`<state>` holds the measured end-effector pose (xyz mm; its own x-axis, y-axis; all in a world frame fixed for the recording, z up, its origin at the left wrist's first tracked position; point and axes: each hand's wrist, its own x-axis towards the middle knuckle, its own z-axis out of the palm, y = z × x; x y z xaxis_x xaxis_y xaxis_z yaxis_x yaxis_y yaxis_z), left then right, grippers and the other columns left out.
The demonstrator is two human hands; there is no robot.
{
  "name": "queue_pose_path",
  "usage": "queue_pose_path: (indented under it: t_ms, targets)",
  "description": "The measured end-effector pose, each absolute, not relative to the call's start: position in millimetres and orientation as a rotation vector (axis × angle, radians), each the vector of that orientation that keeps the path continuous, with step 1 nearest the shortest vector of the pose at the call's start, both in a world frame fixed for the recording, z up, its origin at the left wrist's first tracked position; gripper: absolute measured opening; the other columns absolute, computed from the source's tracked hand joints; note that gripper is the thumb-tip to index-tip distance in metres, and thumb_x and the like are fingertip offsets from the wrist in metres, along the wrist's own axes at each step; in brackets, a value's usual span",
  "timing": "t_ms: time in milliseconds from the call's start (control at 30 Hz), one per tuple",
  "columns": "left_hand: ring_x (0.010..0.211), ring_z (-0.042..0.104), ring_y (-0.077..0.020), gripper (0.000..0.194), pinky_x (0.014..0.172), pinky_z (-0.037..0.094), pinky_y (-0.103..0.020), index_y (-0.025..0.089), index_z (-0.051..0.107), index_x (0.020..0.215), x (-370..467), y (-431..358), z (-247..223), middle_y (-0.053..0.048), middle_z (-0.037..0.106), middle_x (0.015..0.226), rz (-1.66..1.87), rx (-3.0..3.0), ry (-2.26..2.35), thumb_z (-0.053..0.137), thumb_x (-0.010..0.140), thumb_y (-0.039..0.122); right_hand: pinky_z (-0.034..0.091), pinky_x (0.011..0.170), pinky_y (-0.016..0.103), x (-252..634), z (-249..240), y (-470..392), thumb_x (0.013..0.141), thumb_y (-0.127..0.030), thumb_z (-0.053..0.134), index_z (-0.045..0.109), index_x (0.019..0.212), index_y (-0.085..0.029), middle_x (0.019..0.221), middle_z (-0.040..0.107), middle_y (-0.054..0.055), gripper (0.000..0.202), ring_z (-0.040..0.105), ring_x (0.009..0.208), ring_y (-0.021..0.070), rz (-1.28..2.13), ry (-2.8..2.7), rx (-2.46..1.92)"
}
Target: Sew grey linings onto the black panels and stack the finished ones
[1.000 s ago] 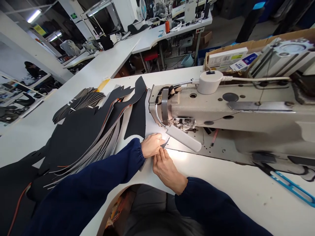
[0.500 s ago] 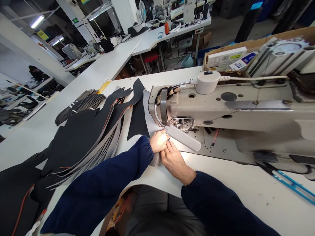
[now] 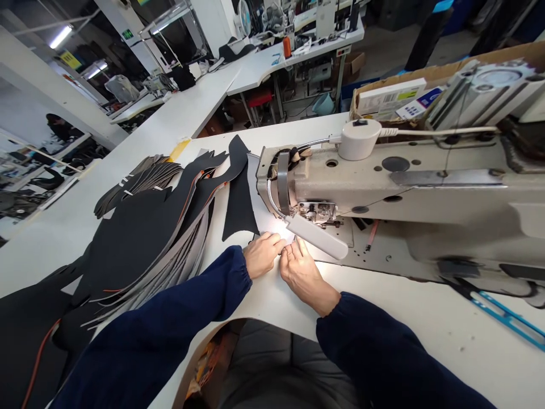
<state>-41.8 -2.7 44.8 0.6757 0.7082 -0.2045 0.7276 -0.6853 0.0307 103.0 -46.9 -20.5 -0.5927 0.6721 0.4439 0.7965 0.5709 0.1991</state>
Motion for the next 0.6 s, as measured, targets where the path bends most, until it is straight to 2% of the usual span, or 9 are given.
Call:
queue_pose_path:
  t_ms: [167,300,433,600]
  targets:
    - [0.1,0.048,-0.0233,0.031,0.087,0.045,-0.033,0.012,0.058,0.114,-42,5,29,-0.01,0.058,0.107,-0.175,2.818,1.15,0.042,0.088,0.016,0.034,0.105,0.055,115,-24,-42,0.083,-0.002,0.043,0.064,0.105,0.004,0.104,0.065,0.025,0.031,0.057,0.108,0.0317,-0.489,-2.459,-1.225]
    - [0.101,0.048,-0.0234,0.033,0.086,0.044,-0.035,0.012,0.057,0.116,-43,4,22,-0.011,0.059,0.11,-0.178,2.86,1.157,0.041,0.088,0.012,0.032,0.105,0.055,122,-28,-43,0.086,-0.004,0.042,0.065,0.107,-0.001,0.109,0.066,0.02,0.031,0.055,0.111,0.0305,-0.42,-2.446,-1.22]
    - [0.098,0.049,-0.0237,0.031,0.085,0.043,-0.036,0.012,0.06,0.109,-41,2,19,-0.012,0.058,0.109,-0.2,2.913,1.112,0.039,0.087,0.008,0.031,0.105,0.054,126,-31,-46,0.089,-0.008,0.044,0.065,0.107,-0.004,0.117,0.064,0.019,0.028,0.054,0.114,0.0301,-0.406,-2.434,-1.205]
    - [0.098,0.048,-0.0237,0.03,0.082,0.041,-0.035,0.011,0.061,0.104,-39,0,15,-0.012,0.057,0.109,-0.208,2.944,1.095,0.033,0.092,0.01,0.033,0.104,0.047,133,-23,-49,0.091,-0.01,0.043,0.065,0.096,-0.01,0.11,0.068,0.013,0.023,0.057,0.108,0.0247,-0.378,-2.383,-1.18]
